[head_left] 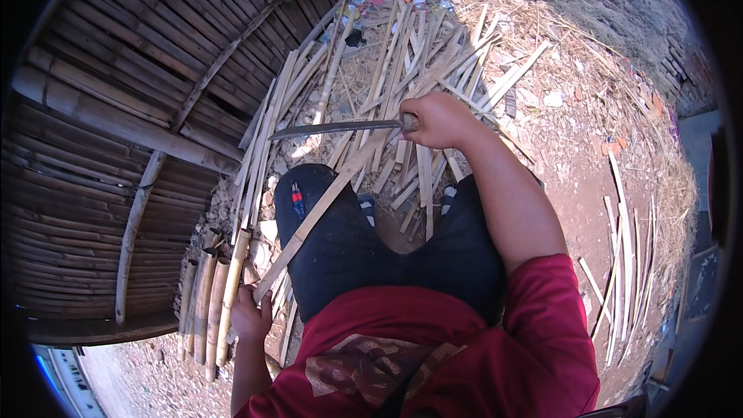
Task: The person uses a knife to shave a thin strip of bamboo while holding it against their leg.
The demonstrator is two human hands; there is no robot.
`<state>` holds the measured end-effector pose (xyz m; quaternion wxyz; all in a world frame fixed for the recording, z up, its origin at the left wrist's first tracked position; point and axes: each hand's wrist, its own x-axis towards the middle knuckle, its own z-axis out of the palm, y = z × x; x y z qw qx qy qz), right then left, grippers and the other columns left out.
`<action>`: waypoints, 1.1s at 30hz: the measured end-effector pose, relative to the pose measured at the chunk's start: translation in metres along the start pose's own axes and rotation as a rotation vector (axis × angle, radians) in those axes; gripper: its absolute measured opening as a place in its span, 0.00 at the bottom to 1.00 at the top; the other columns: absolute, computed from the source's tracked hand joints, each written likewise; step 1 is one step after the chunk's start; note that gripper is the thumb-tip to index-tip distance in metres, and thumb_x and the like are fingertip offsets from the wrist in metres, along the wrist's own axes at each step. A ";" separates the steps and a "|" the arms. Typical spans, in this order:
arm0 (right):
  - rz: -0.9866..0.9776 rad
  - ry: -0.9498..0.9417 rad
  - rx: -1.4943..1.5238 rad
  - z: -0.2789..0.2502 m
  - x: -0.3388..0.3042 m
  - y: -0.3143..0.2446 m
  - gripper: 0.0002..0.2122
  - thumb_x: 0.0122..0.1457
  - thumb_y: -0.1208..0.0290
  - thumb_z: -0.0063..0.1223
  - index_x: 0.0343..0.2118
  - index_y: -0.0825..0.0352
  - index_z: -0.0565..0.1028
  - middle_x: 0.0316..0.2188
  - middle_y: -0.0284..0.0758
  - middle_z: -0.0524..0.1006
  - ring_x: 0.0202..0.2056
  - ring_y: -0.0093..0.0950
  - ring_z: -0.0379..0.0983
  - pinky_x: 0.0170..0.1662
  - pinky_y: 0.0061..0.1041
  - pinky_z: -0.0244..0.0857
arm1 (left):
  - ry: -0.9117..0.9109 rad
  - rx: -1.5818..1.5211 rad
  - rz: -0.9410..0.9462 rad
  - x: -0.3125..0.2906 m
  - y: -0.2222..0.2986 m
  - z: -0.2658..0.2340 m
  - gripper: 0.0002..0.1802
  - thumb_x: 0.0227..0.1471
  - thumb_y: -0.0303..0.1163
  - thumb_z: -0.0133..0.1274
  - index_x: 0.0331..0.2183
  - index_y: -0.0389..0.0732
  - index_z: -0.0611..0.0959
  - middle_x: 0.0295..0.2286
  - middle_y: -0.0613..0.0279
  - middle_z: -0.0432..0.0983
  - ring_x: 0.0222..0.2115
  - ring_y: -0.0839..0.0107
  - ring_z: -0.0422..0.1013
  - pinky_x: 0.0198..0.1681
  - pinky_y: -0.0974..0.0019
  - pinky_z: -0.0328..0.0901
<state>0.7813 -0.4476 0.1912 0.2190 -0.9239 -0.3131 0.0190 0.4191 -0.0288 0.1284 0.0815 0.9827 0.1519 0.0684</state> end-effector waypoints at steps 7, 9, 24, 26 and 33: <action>-0.078 -0.023 0.020 -0.010 -0.004 -0.022 0.17 0.50 0.56 0.65 0.35 0.63 0.78 0.26 0.45 0.79 0.34 0.49 0.77 0.38 0.47 0.69 | -0.519 -0.534 -0.111 -0.003 0.005 -0.006 0.25 0.64 0.49 0.48 0.25 0.38 0.74 0.18 0.66 0.67 0.20 0.77 0.63 0.23 0.66 0.59; -0.124 -0.040 0.014 -0.009 -0.005 -0.031 0.16 0.50 0.56 0.65 0.34 0.63 0.78 0.27 0.45 0.79 0.34 0.49 0.77 0.38 0.46 0.70 | -0.608 -0.731 -0.196 -0.012 -0.015 0.016 0.27 0.66 0.54 0.43 0.24 0.43 0.73 0.17 0.72 0.63 0.18 0.80 0.58 0.21 0.69 0.55; -0.029 -0.115 -0.096 -0.003 0.001 -0.025 0.14 0.47 0.64 0.61 0.37 0.62 0.80 0.30 0.44 0.80 0.38 0.46 0.78 0.41 0.44 0.72 | -0.652 -0.757 -0.211 -0.009 -0.022 0.037 0.31 0.67 0.58 0.38 0.20 0.46 0.68 0.16 0.74 0.59 0.17 0.80 0.55 0.20 0.70 0.51; -0.148 -0.146 -0.159 0.002 0.000 -0.034 0.14 0.47 0.62 0.64 0.36 0.63 0.80 0.27 0.46 0.79 0.34 0.47 0.77 0.38 0.44 0.70 | -0.578 -0.645 -0.142 -0.007 -0.019 0.031 0.32 0.67 0.58 0.38 0.20 0.43 0.70 0.16 0.72 0.62 0.18 0.79 0.57 0.22 0.68 0.54; 0.116 -0.038 0.119 0.010 0.015 0.035 0.16 0.48 0.63 0.64 0.38 0.66 0.80 0.32 0.47 0.81 0.39 0.47 0.78 0.44 0.41 0.71 | -0.443 -0.537 -0.090 -0.005 -0.002 0.020 0.32 0.67 0.54 0.40 0.22 0.36 0.72 0.16 0.65 0.64 0.21 0.74 0.60 0.26 0.62 0.59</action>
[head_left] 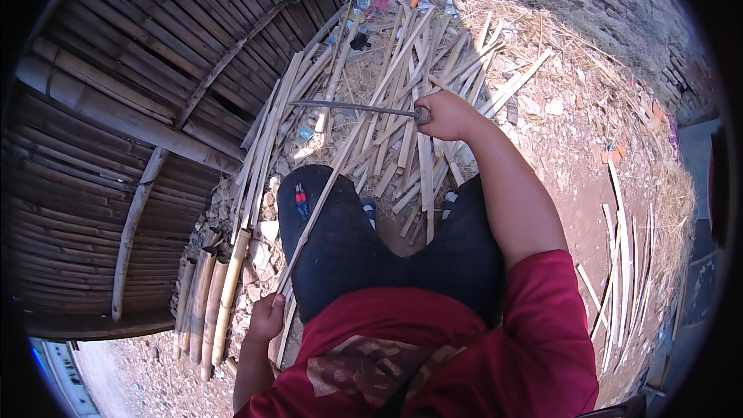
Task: The person uses a knife to shave a thin strip of bamboo while holding it against their leg.
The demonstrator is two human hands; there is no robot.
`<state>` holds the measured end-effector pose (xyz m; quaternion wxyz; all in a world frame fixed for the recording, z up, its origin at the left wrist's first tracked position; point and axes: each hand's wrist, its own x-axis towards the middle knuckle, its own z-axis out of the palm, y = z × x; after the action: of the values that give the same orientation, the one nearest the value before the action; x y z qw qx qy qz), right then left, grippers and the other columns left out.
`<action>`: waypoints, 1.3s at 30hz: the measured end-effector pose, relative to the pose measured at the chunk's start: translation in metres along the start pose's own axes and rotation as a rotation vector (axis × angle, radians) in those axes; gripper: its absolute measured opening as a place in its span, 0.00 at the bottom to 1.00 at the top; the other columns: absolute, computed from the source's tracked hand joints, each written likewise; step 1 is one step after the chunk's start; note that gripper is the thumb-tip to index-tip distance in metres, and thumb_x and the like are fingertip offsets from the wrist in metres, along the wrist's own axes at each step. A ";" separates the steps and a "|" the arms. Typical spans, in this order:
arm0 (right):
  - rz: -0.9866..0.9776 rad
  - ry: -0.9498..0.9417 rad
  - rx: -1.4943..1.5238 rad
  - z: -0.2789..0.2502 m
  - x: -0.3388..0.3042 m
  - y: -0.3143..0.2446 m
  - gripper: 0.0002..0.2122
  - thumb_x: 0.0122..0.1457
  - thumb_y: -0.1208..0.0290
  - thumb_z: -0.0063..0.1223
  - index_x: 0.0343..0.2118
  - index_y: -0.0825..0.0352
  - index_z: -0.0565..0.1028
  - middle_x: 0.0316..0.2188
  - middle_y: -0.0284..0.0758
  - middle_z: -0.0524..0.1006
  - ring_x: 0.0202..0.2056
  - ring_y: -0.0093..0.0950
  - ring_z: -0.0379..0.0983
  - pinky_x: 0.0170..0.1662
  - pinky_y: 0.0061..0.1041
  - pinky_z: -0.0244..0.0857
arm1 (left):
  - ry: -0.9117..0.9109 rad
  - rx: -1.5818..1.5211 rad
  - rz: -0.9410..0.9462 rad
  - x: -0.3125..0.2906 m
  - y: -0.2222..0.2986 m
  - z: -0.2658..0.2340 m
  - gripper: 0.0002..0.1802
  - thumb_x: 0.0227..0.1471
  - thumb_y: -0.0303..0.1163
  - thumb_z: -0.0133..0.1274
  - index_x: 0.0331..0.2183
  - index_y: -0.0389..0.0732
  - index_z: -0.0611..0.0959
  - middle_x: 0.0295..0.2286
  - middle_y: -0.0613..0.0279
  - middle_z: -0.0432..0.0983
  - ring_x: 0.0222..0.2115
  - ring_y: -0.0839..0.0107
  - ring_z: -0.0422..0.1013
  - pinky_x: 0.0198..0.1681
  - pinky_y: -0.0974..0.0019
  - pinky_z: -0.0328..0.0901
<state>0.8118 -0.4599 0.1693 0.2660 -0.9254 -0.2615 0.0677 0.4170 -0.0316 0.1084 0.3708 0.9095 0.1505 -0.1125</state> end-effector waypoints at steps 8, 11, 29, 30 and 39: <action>-0.249 -0.192 -0.329 0.005 -0.022 -0.072 0.15 0.46 0.61 0.64 0.34 0.64 0.80 0.30 0.43 0.80 0.37 0.47 0.78 0.40 0.44 0.71 | 0.001 -0.013 0.002 -0.004 -0.008 -0.006 0.29 0.66 0.50 0.44 0.24 0.34 0.74 0.15 0.59 0.65 0.20 0.71 0.61 0.26 0.60 0.61; -0.082 -0.092 -0.056 0.009 -0.003 -0.007 0.15 0.47 0.62 0.64 0.36 0.63 0.81 0.33 0.44 0.81 0.38 0.46 0.78 0.43 0.43 0.71 | 0.022 0.099 0.045 -0.003 0.002 -0.014 0.30 0.66 0.51 0.44 0.24 0.34 0.75 0.15 0.60 0.65 0.20 0.71 0.61 0.26 0.60 0.60; 0.017 0.025 -0.130 0.003 0.007 -0.005 0.16 0.49 0.63 0.62 0.39 0.65 0.80 0.33 0.47 0.81 0.38 0.46 0.78 0.44 0.43 0.72 | 0.052 0.097 -0.018 0.004 0.008 -0.017 0.30 0.66 0.51 0.42 0.24 0.34 0.75 0.14 0.60 0.66 0.19 0.73 0.62 0.24 0.60 0.60; 0.012 0.061 -0.140 0.003 0.003 -0.012 0.16 0.49 0.62 0.62 0.39 0.65 0.80 0.34 0.47 0.81 0.38 0.46 0.78 0.44 0.43 0.72 | 0.041 0.107 -0.044 0.003 0.008 -0.019 0.30 0.67 0.51 0.42 0.24 0.34 0.75 0.14 0.59 0.66 0.19 0.73 0.62 0.25 0.60 0.60; -0.247 -0.051 -0.412 0.016 -0.016 -0.065 0.11 0.45 0.69 0.58 0.34 0.58 0.80 0.27 0.40 0.80 0.34 0.44 0.79 0.37 0.45 0.72 | 0.052 0.034 0.021 -0.003 0.000 -0.009 0.29 0.67 0.50 0.42 0.22 0.36 0.72 0.15 0.64 0.65 0.19 0.75 0.60 0.24 0.63 0.59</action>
<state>0.7648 -0.4147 0.1898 0.0710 -0.9191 -0.3876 0.0030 0.4152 -0.0263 0.1158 0.3523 0.9199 0.1485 -0.0875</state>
